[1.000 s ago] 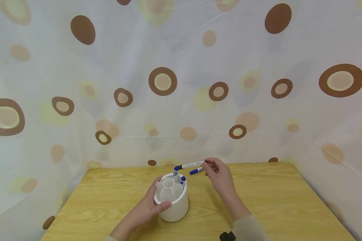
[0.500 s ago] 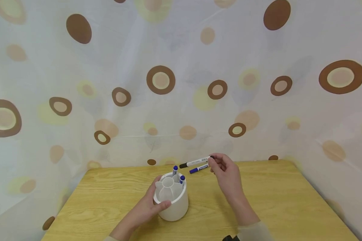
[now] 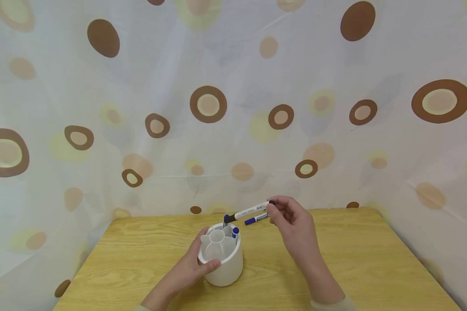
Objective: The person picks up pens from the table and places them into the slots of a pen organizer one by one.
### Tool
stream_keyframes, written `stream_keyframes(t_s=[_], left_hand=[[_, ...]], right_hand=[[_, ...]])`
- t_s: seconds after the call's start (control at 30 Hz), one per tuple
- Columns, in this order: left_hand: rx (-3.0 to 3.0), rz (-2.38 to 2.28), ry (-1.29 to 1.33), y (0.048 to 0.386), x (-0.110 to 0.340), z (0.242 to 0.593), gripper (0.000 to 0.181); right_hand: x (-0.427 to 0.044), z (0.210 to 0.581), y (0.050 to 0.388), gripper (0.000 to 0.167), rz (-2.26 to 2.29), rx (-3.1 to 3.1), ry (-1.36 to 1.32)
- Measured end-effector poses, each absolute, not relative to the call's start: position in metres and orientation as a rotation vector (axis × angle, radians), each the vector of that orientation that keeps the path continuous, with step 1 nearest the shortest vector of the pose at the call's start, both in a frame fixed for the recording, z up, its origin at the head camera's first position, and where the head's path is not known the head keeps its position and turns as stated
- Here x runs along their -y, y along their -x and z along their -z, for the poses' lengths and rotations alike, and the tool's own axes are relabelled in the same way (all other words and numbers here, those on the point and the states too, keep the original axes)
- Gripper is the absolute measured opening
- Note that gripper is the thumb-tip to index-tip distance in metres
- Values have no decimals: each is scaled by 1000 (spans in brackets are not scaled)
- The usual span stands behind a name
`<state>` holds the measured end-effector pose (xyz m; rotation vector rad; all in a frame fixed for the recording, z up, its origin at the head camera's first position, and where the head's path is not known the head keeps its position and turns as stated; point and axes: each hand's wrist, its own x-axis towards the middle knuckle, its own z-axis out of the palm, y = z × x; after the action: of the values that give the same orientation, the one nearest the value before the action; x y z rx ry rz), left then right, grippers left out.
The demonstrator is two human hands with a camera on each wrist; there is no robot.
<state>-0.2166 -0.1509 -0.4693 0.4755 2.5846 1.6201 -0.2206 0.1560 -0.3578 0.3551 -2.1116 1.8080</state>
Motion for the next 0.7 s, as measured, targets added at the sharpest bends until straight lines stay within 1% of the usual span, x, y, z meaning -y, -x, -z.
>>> stream_keyframes(t_s=[0.2,0.43,0.7], left_hand=[[-2622,-1617,-573,219,154,478,107],[-2583,-1592,-459,217,152,469,110],[-2582,-1595,-488,220,152,470,106]], right_hand=[[-153,352,211,23,-1794,2109,-443],[-148,354,207,16,-1720,2152,-560],[-141,358,208,13,-1649,2230,-611]])
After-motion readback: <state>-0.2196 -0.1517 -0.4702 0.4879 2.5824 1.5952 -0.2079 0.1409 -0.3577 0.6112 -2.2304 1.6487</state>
